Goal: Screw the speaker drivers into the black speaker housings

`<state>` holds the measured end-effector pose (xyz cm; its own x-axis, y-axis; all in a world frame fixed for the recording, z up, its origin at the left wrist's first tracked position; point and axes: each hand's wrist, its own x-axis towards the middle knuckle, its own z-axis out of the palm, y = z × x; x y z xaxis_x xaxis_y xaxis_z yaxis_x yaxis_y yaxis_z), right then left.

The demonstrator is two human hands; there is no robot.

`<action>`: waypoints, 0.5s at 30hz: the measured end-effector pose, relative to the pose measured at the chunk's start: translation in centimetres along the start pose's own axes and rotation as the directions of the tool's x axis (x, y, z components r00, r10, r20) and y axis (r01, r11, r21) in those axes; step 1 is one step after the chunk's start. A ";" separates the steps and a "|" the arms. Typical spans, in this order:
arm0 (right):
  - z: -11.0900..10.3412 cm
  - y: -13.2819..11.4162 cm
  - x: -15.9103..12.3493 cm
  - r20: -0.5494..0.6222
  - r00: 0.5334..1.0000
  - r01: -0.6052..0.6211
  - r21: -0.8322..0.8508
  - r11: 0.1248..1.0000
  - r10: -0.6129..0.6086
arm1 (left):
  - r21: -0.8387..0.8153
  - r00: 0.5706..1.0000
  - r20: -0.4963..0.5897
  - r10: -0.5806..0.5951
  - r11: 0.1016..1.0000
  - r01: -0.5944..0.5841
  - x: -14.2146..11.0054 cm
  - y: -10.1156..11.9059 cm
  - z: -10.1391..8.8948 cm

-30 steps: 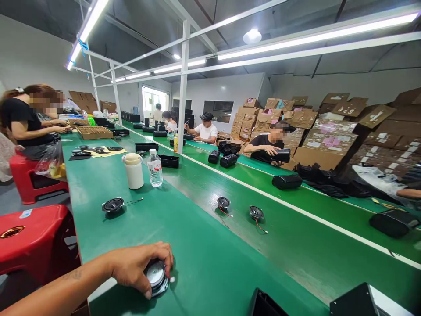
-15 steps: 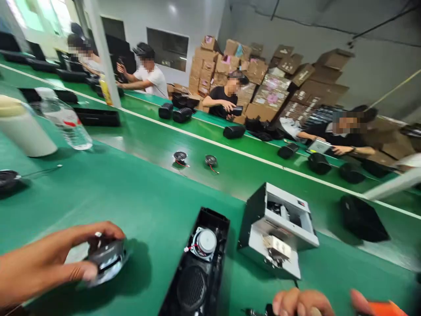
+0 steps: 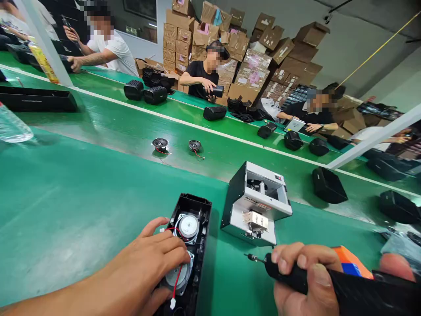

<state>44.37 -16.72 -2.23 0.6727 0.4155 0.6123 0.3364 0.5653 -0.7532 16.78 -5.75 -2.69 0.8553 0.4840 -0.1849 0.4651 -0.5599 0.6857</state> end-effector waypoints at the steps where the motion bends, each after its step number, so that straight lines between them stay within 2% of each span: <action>1: 0.4 -0.1 0.7 -0.028 0.999 0.030 -0.021 0.999 -0.030 | 0.001 1.000 0.012 -0.005 1.000 0.005 0.1 -0.8 0.9; 4: 1.7 -0.3 2.6 -0.138 0.984 0.111 -0.032 0.993 -0.115 | 0.045 0.994 -0.093 0.056 0.998 -0.052 -0.1 -4.0 3.7; 7: 2.5 0.1 3.8 -0.122 0.976 0.174 -0.042 0.984 -0.178 | 0.151 0.963 -0.218 0.158 0.980 -0.126 -0.3 -6.8 5.5; 10: 2.6 1.0 4.3 -0.007 0.974 0.224 -0.063 0.973 -0.225 | 0.197 0.954 -0.215 0.208 0.966 -0.166 -0.3 -7.8 5.9; 12: 2.7 1.4 4.4 0.054 0.975 0.218 -0.077 0.973 -0.215 | 0.190 0.959 -0.197 0.206 0.967 -0.169 -0.3 -7.9 5.8; 15: 3.0 1.4 4.2 0.075 0.984 0.171 -0.097 0.981 -0.164 | 0.119 0.959 -0.206 0.192 0.978 -0.171 -0.4 -7.8 5.6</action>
<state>45.69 -12.02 0.04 0.5571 0.3695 0.7437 0.5087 0.5560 -0.6573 14.08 -5.40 -11.89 0.8631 0.4952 0.0996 0.3360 -0.7101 0.6187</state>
